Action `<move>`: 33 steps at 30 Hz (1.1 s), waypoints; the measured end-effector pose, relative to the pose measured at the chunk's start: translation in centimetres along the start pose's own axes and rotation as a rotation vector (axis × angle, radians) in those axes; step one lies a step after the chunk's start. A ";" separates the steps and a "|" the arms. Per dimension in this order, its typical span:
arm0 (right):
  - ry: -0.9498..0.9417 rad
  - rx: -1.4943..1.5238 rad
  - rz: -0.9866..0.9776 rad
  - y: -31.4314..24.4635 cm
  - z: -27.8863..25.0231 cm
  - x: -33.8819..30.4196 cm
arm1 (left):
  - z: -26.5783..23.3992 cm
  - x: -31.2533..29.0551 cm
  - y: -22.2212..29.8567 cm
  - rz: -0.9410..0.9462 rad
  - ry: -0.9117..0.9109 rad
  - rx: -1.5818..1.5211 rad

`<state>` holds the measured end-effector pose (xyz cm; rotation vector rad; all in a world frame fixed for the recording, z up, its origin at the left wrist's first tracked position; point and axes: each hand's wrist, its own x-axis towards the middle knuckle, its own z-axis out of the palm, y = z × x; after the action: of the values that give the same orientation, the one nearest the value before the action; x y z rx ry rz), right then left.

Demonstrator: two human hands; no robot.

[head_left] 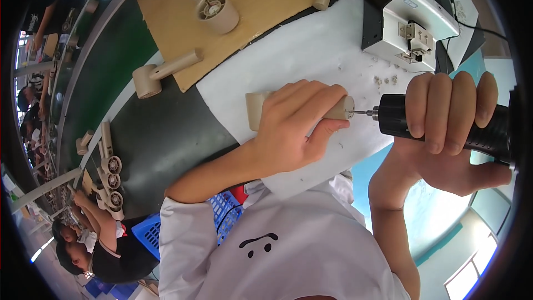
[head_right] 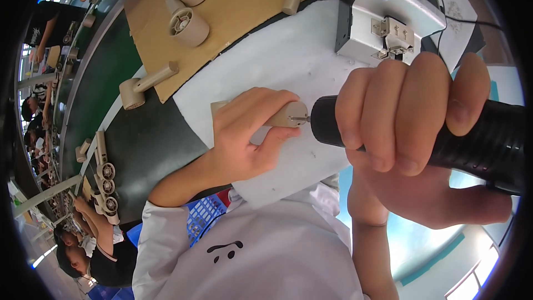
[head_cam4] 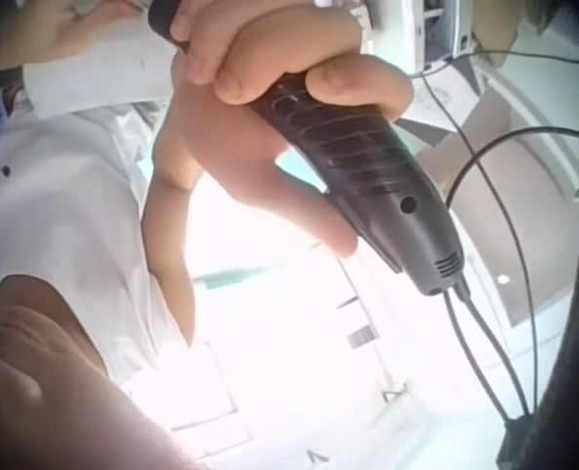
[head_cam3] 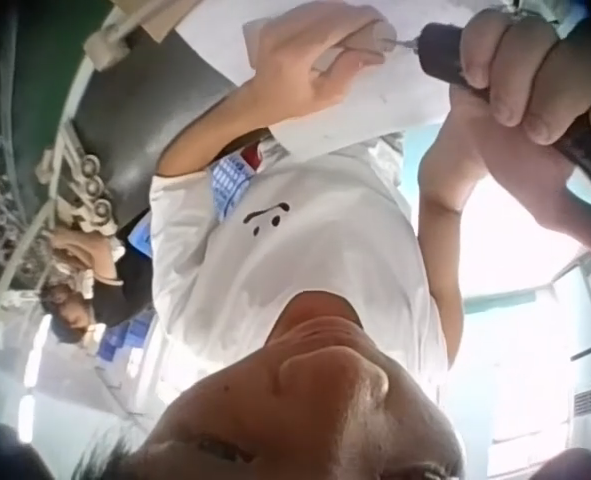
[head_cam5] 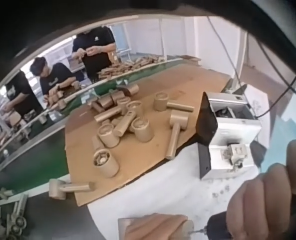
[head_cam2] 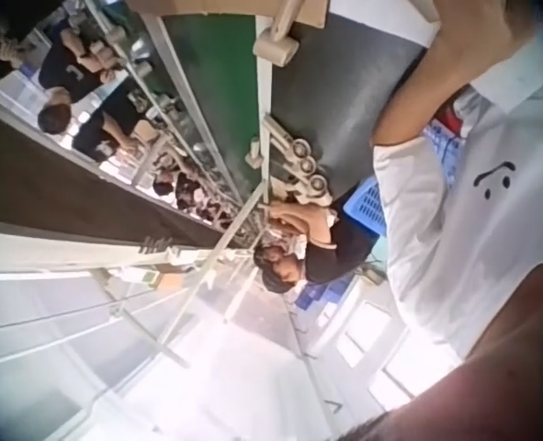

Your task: The person takes handheld fan casings from an assembly line, picks up screws from an automatic screw feeder using an electric screwdriver, and fastens the screws into the base of each fan before placing them onto a cardboard sheet.

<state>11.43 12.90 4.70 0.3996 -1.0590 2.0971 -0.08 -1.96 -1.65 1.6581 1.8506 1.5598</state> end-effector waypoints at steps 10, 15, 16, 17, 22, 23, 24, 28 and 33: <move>0.000 -0.014 -0.039 -1.0 -0.4 -0.2 | 0.0 -0.1 0.0 0.028 0.014 0.014; 0.013 -0.025 -0.027 -0.4 -0.2 -0.3 | 0.1 0.0 -0.2 0.048 0.020 0.022; 0.012 -0.019 -0.025 0.1 -0.3 -0.3 | 0.0 0.0 -0.2 0.040 0.014 0.031; -0.012 -0.010 -0.025 0.5 -0.3 -0.4 | 0.0 0.0 -0.1 0.034 0.004 0.033; -0.109 0.025 -0.030 1.0 -0.4 0.1 | 0.0 0.0 0.2 0.039 0.019 -0.004; -0.131 0.032 -0.033 1.1 -0.5 0.1 | 0.0 0.0 0.2 0.037 0.037 -0.020; -0.156 0.039 -0.035 1.3 -0.5 0.2 | -0.1 0.0 0.2 0.042 0.041 -0.018; -0.025 -0.150 -0.040 -1.6 -2.1 0.6 | -1.3 0.6 0.3 0.055 -0.016 0.043; 0.031 -0.497 -0.090 -5.3 -11.3 2.6 | -2.2 0.7 -0.5 0.015 0.067 0.092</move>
<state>14.12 25.10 2.18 0.1631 -1.4609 1.6796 -2.24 -2.45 -0.82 1.6814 1.9753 1.5773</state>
